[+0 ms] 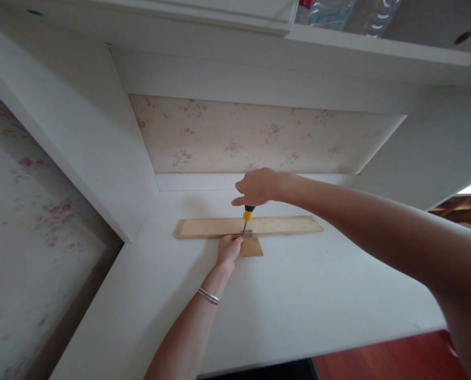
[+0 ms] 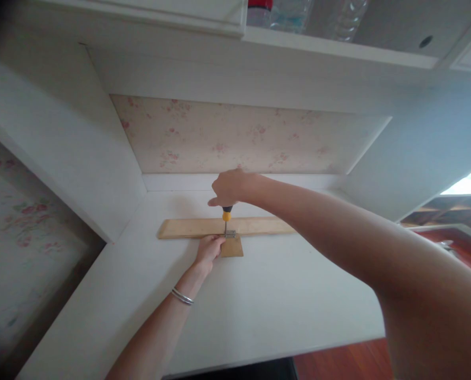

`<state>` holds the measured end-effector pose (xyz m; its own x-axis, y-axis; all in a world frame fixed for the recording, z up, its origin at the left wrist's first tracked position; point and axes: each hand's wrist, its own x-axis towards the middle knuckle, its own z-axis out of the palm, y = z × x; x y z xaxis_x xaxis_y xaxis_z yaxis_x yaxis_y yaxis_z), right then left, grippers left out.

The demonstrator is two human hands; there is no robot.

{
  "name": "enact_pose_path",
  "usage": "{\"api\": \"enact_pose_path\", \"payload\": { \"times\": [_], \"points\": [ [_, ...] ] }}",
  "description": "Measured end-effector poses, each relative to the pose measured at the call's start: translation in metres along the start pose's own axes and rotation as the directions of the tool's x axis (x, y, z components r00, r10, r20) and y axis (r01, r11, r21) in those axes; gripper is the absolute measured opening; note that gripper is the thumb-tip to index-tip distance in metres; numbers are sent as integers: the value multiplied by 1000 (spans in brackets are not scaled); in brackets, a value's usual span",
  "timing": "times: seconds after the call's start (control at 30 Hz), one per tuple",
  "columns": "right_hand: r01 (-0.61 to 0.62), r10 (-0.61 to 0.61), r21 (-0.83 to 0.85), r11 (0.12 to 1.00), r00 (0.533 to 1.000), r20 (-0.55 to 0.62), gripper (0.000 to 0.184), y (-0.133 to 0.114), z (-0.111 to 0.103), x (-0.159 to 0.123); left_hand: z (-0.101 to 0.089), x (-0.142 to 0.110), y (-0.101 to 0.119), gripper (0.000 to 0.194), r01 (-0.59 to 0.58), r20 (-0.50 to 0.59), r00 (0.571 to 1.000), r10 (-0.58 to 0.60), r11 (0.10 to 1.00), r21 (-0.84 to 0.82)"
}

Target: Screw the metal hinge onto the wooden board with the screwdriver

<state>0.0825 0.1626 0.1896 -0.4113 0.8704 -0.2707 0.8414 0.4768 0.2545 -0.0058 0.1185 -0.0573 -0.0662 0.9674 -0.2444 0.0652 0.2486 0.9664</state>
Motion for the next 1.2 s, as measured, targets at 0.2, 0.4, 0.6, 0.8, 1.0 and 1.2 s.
{"api": "enact_pose_path", "payload": {
  "times": [0.2, 0.4, 0.6, 0.8, 1.0, 1.2],
  "points": [
    [191, -192, 12, 981, 980, 59, 48, 4, 0, -3, 1, 2, -3, 16, 6, -10, 1000, -6, 1000, 30],
    [-86, 82, 72, 994, 995, 62, 54, -5, -1, -3, 2, 3, -4, 17, 8, -2, 1000, -8, 998, 68],
    [-200, 217, 145, 969, 969, -115, 46, 11, -3, -11, 2, 1, -3, 18, 18, 47, 999, -22, 996, 88],
    [-260, 319, 299, 918, 932, -170, 56, 42, 12, -43, 0, -3, 1, 12, 19, 72, 997, -26, 995, 96],
    [-304, 570, 858, 415, 822, 16, 55, 88, 97, -95, -2, -7, -1, 14, -15, 112, 994, 0, 991, 134],
    [-33, 719, 947, -321, 643, 266, 39, 134, 208, -157, -4, -9, -4, 17, -26, 108, 994, 15, 994, 103]
  ]
}}
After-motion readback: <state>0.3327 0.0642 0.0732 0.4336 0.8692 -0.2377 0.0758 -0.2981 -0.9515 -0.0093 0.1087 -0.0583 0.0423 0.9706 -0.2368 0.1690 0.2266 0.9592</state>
